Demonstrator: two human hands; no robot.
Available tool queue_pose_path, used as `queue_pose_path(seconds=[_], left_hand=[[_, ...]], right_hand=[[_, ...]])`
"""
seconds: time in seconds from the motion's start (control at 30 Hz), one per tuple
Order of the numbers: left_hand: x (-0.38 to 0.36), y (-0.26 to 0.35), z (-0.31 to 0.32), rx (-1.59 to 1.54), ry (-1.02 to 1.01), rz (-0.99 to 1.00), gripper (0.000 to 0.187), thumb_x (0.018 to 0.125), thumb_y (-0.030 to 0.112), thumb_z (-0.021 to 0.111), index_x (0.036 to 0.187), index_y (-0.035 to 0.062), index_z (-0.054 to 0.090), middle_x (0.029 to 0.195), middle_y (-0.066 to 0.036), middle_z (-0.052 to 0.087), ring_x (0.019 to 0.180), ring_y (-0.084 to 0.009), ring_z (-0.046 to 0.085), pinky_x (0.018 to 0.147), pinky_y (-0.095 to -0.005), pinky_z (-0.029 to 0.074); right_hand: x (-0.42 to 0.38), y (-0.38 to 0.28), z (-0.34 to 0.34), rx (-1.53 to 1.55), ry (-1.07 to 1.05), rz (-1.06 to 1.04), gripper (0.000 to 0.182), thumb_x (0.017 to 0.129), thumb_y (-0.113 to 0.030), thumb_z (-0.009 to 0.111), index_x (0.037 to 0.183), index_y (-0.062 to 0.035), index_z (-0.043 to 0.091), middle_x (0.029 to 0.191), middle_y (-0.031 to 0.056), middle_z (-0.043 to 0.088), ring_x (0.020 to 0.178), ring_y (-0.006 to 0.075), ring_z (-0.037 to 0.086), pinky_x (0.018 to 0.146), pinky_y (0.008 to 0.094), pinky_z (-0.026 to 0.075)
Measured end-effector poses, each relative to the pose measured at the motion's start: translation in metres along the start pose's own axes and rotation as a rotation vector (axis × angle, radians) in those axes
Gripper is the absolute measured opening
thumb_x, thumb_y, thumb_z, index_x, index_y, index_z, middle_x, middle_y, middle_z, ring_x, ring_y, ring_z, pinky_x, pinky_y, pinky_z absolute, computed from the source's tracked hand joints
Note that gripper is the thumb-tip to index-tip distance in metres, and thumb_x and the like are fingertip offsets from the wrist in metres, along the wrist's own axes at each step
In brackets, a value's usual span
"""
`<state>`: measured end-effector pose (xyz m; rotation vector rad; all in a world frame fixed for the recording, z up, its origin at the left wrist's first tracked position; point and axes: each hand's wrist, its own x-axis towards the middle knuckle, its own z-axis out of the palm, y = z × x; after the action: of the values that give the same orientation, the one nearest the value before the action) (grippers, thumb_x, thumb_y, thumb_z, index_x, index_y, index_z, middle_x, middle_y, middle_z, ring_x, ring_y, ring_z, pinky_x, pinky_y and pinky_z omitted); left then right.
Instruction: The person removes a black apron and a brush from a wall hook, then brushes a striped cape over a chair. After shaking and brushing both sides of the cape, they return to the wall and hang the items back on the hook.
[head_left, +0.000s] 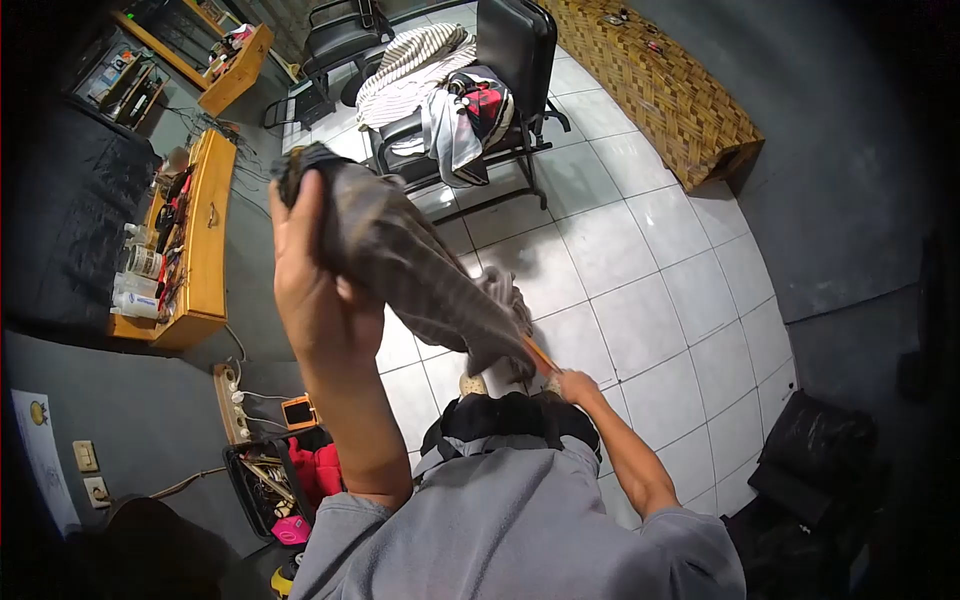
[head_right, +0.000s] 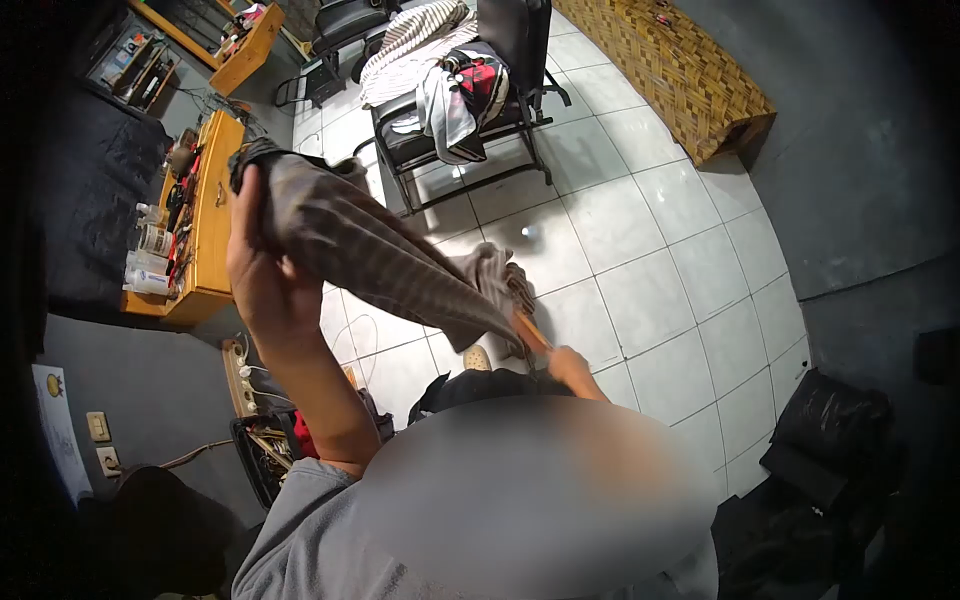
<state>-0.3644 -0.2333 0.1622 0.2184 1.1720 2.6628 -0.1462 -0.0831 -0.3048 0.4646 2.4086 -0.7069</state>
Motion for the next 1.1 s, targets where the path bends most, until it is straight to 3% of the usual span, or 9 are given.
queue_pose_path(seconds=[0.1, 0.23, 0.33, 0.37, 0.53, 0.63, 0.9, 1.03, 1.1], left_hand=[[0.003, -0.002, -0.014, -0.037, 0.001, -0.026, 0.018, 0.090, 0.020, 0.045, 0.099, 0.0055, 0.051, 0.087, -0.007, 0.060, 0.078, -0.0168, 0.062, 0.067, -0.0266, 0.053], [0.010, -0.039, -0.025, 0.124, -0.045, -0.103, 0.009, 0.084, 0.013, 0.054, 0.089, 0.0067, 0.051, 0.073, -0.004, 0.058, 0.061, -0.0112, 0.060, 0.048, -0.0199, 0.048], [0.004, -0.064, -0.027, 0.136, -0.052, -0.266, 0.010, 0.083, 0.007, 0.057, 0.092, 0.0047, 0.052, 0.079, -0.002, 0.058, 0.064, -0.0079, 0.057, 0.055, -0.0210, 0.048], [0.003, -0.070, -0.025, 0.140, -0.046, -0.264, 0.010, 0.083, 0.007, 0.057, 0.092, 0.0039, 0.053, 0.080, -0.002, 0.059, 0.065, -0.0072, 0.057, 0.057, -0.0203, 0.048], [-0.001, -0.077, -0.009, 0.129, -0.042, -0.171, 0.012, 0.086, 0.008, 0.055, 0.096, 0.0031, 0.051, 0.080, -0.003, 0.059, 0.066, -0.0073, 0.056, 0.058, -0.0222, 0.048], [0.008, -0.059, -0.023, 0.042, -0.084, -0.120, 0.006, 0.087, 0.008, 0.053, 0.091, 0.0042, 0.051, 0.078, -0.003, 0.058, 0.061, -0.0083, 0.056, 0.053, -0.0212, 0.048], [-0.001, -0.041, -0.032, 0.704, -0.053, 0.112, 0.021, 0.088, 0.012, 0.051, 0.100, -0.0013, 0.039, 0.063, -0.003, 0.055, 0.053, -0.0045, 0.049, 0.045, -0.0199, 0.038], [-0.008, -0.058, -0.014, 1.322, -0.002, 0.260, 0.038, 0.087, 0.007, 0.043, 0.118, -0.0058, 0.025, 0.058, -0.017, 0.054, 0.048, -0.0254, 0.056, 0.050, -0.0358, 0.043], [-0.012, -0.061, -0.007, 1.406, -0.077, 0.181, 0.039, 0.088, 0.006, 0.040, 0.123, -0.0015, 0.025, 0.055, -0.016, 0.053, 0.044, -0.0244, 0.052, 0.047, -0.0361, 0.040]], right_hand=[[-0.046, 0.009, -0.021, 0.017, -0.065, 0.209, 0.039, 0.086, -0.027, 0.038, 0.088, 0.0023, 0.062, 0.092, 0.0251, 0.060, 0.085, 0.0399, 0.059, 0.077, 0.0467, 0.046], [-0.052, -0.016, -0.082, 0.525, 0.495, 0.200, 0.041, 0.088, -0.029, 0.038, 0.079, 0.0048, 0.059, 0.082, 0.0274, 0.059, 0.080, 0.0450, 0.056, 0.072, 0.0471, 0.044], [-0.106, -0.108, -0.179, 1.229, 0.530, -0.028, 0.035, 0.092, -0.034, 0.038, 0.092, -0.0011, 0.051, 0.061, 0.0031, 0.049, 0.050, 0.0130, 0.049, 0.047, 0.0265, 0.040], [-0.119, -0.133, -0.195, 1.346, 0.535, -0.201, 0.025, 0.095, -0.031, 0.033, 0.096, -0.0072, 0.043, 0.063, -0.0066, 0.031, 0.047, -0.0008, 0.028, 0.038, 0.0150, 0.022], [-0.102, -0.158, -0.158, 0.787, 0.875, -0.621, 0.020, 0.093, -0.021, 0.036, 0.097, -0.0028, 0.040, 0.061, 0.0121, 0.052, 0.050, 0.0229, 0.051, 0.042, 0.0319, 0.038], [-0.073, -0.120, -0.109, 0.555, 0.458, -0.173, 0.023, 0.092, -0.022, 0.037, 0.100, -0.0008, 0.039, 0.069, 0.0308, 0.055, 0.069, 0.0484, 0.053, 0.056, 0.0516, 0.040], [-0.046, 0.021, -0.012, 0.172, 0.136, 0.432, 0.032, 0.084, -0.019, 0.041, 0.089, 0.0039, 0.062, 0.092, 0.0254, 0.060, 0.090, 0.0377, 0.058, 0.077, 0.0442, 0.047], [-0.085, -0.050, -0.108, 1.182, 0.578, 0.270, 0.037, 0.089, -0.034, 0.043, 0.090, 0.0011, 0.055, 0.073, 0.0128, 0.058, 0.058, 0.0227, 0.057, 0.048, 0.0329, 0.045], [-0.134, -0.124, -0.179, 1.549, 0.533, -0.028, 0.026, 0.093, -0.032, 0.038, 0.094, -0.0078, 0.046, 0.062, -0.0047, 0.036, 0.046, 0.0012, 0.032, 0.037, 0.0164, 0.025]])
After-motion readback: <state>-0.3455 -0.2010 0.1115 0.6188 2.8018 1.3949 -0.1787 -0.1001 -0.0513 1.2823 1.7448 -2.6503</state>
